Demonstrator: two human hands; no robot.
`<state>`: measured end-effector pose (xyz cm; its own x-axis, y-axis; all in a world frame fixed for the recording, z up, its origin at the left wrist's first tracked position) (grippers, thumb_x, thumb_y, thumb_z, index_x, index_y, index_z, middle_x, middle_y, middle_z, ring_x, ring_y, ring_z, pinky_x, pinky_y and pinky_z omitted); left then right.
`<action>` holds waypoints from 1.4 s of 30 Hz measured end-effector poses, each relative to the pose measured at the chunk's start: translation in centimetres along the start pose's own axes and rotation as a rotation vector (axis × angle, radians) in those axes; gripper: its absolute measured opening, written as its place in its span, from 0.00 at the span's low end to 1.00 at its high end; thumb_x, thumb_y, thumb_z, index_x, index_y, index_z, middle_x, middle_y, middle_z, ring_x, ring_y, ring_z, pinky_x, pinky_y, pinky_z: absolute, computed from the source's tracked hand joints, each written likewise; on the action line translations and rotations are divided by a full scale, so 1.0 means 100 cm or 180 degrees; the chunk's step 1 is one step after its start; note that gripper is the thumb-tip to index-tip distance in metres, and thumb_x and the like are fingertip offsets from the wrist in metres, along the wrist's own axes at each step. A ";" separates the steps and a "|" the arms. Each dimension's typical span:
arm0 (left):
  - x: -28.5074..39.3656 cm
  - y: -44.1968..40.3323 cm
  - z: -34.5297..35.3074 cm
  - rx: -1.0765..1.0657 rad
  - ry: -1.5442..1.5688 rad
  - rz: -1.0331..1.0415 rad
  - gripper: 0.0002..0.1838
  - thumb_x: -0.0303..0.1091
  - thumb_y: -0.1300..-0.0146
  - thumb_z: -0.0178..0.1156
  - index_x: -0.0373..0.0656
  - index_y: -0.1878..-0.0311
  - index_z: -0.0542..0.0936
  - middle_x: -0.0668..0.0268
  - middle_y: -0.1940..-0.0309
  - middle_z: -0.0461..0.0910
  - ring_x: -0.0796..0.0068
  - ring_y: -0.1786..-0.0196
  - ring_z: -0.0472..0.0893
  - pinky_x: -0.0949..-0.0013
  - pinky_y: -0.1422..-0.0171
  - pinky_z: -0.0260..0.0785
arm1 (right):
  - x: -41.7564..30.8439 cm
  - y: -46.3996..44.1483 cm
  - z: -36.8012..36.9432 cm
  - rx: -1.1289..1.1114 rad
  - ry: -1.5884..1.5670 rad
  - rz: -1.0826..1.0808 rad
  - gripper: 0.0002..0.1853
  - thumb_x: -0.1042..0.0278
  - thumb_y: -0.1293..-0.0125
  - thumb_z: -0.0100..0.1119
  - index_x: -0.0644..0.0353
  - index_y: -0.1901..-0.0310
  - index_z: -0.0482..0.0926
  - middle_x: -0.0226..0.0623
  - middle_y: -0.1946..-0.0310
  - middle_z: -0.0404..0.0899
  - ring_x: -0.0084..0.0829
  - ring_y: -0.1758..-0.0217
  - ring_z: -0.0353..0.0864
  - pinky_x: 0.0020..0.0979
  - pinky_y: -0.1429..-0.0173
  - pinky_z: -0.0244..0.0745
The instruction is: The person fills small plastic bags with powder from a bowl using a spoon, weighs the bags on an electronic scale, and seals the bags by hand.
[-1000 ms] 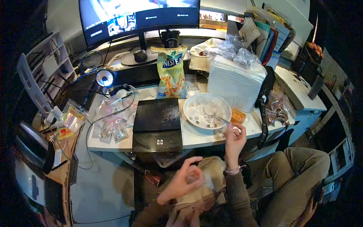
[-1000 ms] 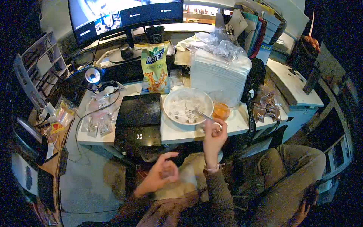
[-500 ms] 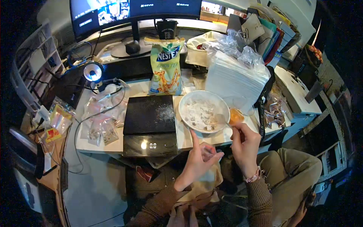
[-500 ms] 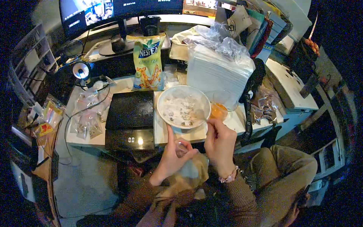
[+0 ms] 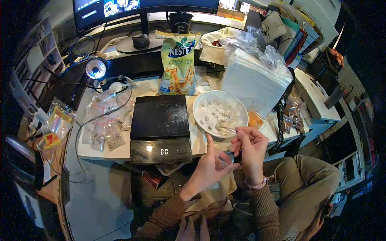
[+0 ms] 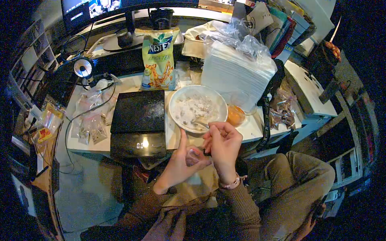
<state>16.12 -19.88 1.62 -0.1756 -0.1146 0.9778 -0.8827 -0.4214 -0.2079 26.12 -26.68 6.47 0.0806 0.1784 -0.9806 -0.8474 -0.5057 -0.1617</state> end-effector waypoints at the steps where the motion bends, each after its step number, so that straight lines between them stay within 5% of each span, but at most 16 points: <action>1: 0.000 0.001 0.000 0.0007 0.0006 -0.0032 0.60 0.35 0.48 0.66 0.31 0.38 0.21 0.64 0.71 0.76 0.81 0.74 0.75 0.78 0.67 0.70 | 0.003 -0.002 0.001 0.0000 -0.0004 0.0001 0.06 0.75 0.38 0.50 0.69 0.64 0.74 0.37 0.80 0.76 0.19 0.85 0.72 0.17 0.84 0.63; 4: 0.001 0.002 -0.001 0.0012 0.0006 -0.0071 0.60 0.36 0.49 0.66 0.32 0.37 0.22 0.64 0.72 0.76 0.81 0.73 0.75 0.78 0.67 0.70 | 0.009 -0.008 -0.001 0.0182 -0.0351 0.0196 0.07 0.75 0.39 0.51 0.70 0.63 0.74 0.40 0.79 0.77 0.21 0.84 0.73 0.18 0.83 0.64; 11: 0.019 0.031 -0.012 -0.0531 0.0328 -0.0146 0.48 0.29 0.52 0.67 0.39 0.34 0.45 0.67 0.73 0.74 0.82 0.70 0.74 0.77 0.63 0.68 | 0.005 -0.022 -0.018 0.0227 -0.0569 0.0125 0.08 0.73 0.39 0.51 0.70 0.63 0.74 0.40 0.78 0.77 0.22 0.83 0.74 0.17 0.81 0.65; 14: 0.055 0.028 -0.043 -0.0234 -0.0191 -0.0075 0.45 0.28 0.55 0.68 0.40 0.36 0.51 0.67 0.74 0.74 0.82 0.71 0.74 0.78 0.64 0.67 | -0.008 -0.033 -0.026 0.0158 -0.0562 0.0061 0.08 0.73 0.39 0.51 0.69 0.63 0.74 0.39 0.79 0.77 0.22 0.83 0.73 0.17 0.81 0.64; 18: 0.084 -0.018 -0.082 0.0115 -0.1061 -0.0080 0.45 0.30 0.56 0.69 0.39 0.37 0.52 0.68 0.75 0.74 0.81 0.71 0.74 0.78 0.66 0.67 | -0.026 -0.049 -0.032 -0.0071 -0.0587 0.0024 0.08 0.73 0.39 0.50 0.69 0.63 0.74 0.38 0.79 0.76 0.20 0.84 0.72 0.16 0.82 0.61; 21: 0.093 -0.063 -0.097 -0.0240 -0.1834 -0.0049 0.43 0.34 0.54 0.69 0.37 0.38 0.53 0.67 0.75 0.74 0.80 0.71 0.75 0.78 0.66 0.67 | -0.036 -0.061 -0.031 -0.0256 -0.0610 0.0048 0.08 0.73 0.38 0.49 0.68 0.64 0.74 0.36 0.80 0.76 0.19 0.85 0.71 0.15 0.83 0.60; 23: 0.084 -0.091 -0.103 -0.0642 -0.2271 0.0742 0.43 0.39 0.54 0.69 0.36 0.39 0.55 0.67 0.76 0.74 0.79 0.72 0.74 0.77 0.67 0.67 | -0.041 -0.069 -0.030 -0.0408 -0.0607 0.0080 0.07 0.72 0.38 0.49 0.68 0.64 0.74 0.35 0.80 0.76 0.18 0.85 0.71 0.15 0.83 0.59; 27: 0.080 -0.124 -0.108 -0.1199 -0.2321 0.0618 0.44 0.47 0.55 0.69 0.31 0.42 0.58 0.59 0.75 0.78 0.69 0.71 0.78 0.71 0.64 0.70 | -0.043 -0.081 -0.028 -0.0645 -0.0659 0.0098 0.07 0.72 0.38 0.49 0.67 0.65 0.75 0.35 0.81 0.76 0.18 0.85 0.71 0.14 0.83 0.59; 31: 0.071 -0.139 -0.107 -0.1387 -0.2331 0.0487 0.42 0.44 0.54 0.69 0.35 0.41 0.57 0.62 0.64 0.72 0.77 0.68 0.73 0.74 0.65 0.69 | -0.043 -0.087 -0.030 -0.0798 -0.0603 0.0139 0.07 0.72 0.38 0.49 0.66 0.65 0.75 0.34 0.81 0.75 0.18 0.85 0.71 0.14 0.83 0.59; 36: 0.068 -0.150 -0.104 -0.1348 -0.2445 0.0350 0.44 0.50 0.55 0.68 0.30 0.43 0.58 0.54 0.70 0.78 0.65 0.66 0.79 0.67 0.61 0.70 | -0.046 -0.098 -0.031 -0.1032 -0.0399 0.0209 0.07 0.71 0.38 0.50 0.65 0.66 0.75 0.33 0.80 0.76 0.18 0.84 0.72 0.14 0.82 0.59; 41: 0.058 -0.163 -0.097 -0.1366 -0.2419 0.0746 0.43 0.48 0.54 0.68 0.32 0.42 0.58 0.51 0.56 0.72 0.66 0.56 0.75 0.70 0.57 0.69 | -0.053 -0.114 -0.018 -0.1486 0.0023 0.0207 0.07 0.73 0.38 0.49 0.65 0.63 0.76 0.32 0.80 0.76 0.19 0.83 0.72 0.15 0.80 0.62; 42: 0.059 -0.165 -0.096 -0.1363 -0.2461 0.0756 0.42 0.46 0.53 0.68 0.34 0.41 0.59 0.54 0.52 0.69 0.69 0.52 0.73 0.72 0.57 0.69 | -0.059 -0.110 -0.013 -0.1594 0.0409 -0.0322 0.07 0.74 0.39 0.49 0.64 0.62 0.76 0.32 0.79 0.76 0.19 0.83 0.72 0.16 0.79 0.63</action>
<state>25.51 -4.99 11.05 -0.1686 -0.7911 0.5879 -0.9740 0.0421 -0.2227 35.63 -23.26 13.89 0.2393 0.1582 -0.9580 -0.4799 -0.8384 -0.2584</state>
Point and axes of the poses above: each hand's wrist, its own y-axis away from the middle knuckle, its own z-axis out of the palm, x = y × z, the point moved 2 cm from there along -y, towards the middle knuckle
